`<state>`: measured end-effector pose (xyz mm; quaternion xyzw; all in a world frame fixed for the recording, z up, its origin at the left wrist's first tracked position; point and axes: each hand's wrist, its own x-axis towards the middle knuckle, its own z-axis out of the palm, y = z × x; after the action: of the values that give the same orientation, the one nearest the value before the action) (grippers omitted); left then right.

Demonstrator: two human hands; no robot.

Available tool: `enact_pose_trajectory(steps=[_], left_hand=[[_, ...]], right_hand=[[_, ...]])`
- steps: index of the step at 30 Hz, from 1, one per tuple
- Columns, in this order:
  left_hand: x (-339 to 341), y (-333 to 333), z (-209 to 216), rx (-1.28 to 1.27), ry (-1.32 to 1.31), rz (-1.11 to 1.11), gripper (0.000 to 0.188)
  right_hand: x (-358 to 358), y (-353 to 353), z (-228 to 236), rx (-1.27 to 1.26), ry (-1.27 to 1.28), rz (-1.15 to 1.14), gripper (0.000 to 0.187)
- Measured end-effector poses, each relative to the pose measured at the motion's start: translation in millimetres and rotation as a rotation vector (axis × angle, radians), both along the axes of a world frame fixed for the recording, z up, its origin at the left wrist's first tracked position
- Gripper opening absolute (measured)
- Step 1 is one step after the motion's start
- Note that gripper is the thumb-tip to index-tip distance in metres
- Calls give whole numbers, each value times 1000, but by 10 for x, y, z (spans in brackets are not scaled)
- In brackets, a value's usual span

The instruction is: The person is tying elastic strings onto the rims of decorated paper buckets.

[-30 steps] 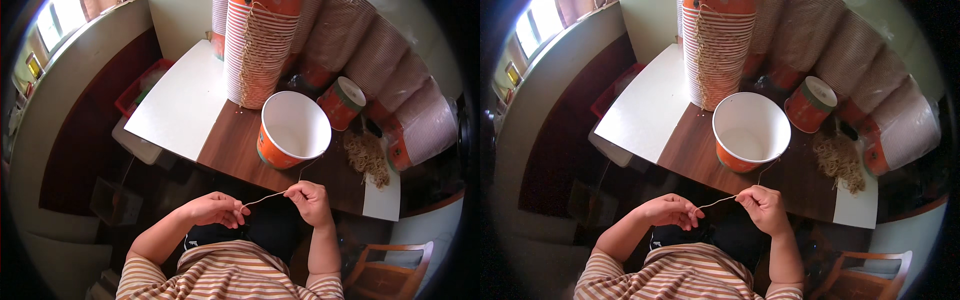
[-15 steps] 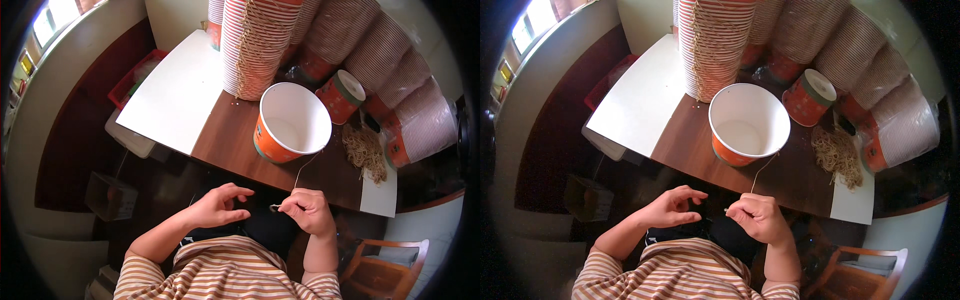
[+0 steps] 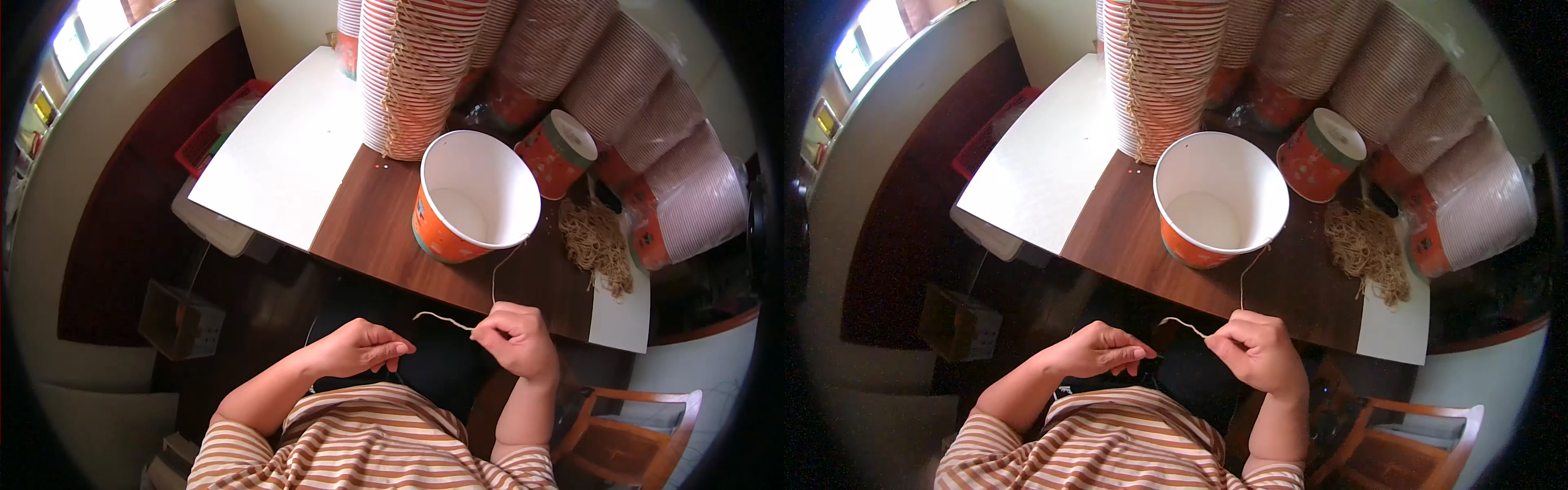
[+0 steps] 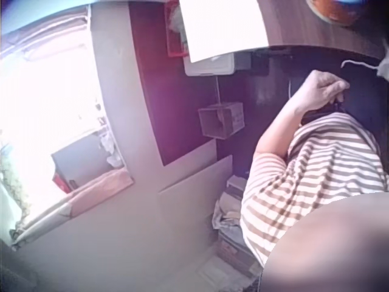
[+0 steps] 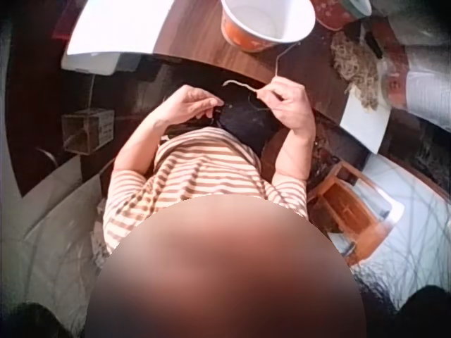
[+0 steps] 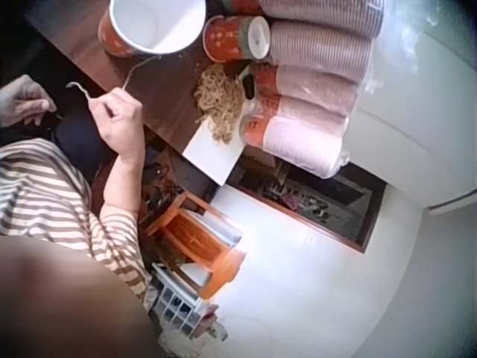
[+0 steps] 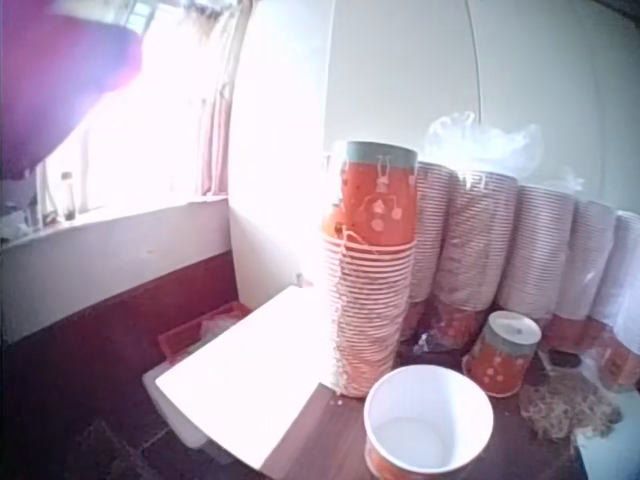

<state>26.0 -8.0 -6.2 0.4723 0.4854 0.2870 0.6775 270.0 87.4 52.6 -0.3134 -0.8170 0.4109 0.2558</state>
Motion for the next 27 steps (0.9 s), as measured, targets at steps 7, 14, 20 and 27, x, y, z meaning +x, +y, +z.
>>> enact_pose_trajectory(steps=[7, 14, 20, 27], left_hand=[[-27, 37, -21, 126, 158, -46, 36], [172, 92, -43, 317, -16, -147, 51], [161, 20, -299, 80, -134, -11, 27], [147, 44, -224, 173, -143, 152, 40]], right_hand=[[-82, -62, 24, 24, -47, 89, 11], [-119, -44, 21, -1, 102, 96, 13], [-22, 37, -42, -16, 188, -67, 15], [-6, 16, -60, -62, 169, -3, 16]])
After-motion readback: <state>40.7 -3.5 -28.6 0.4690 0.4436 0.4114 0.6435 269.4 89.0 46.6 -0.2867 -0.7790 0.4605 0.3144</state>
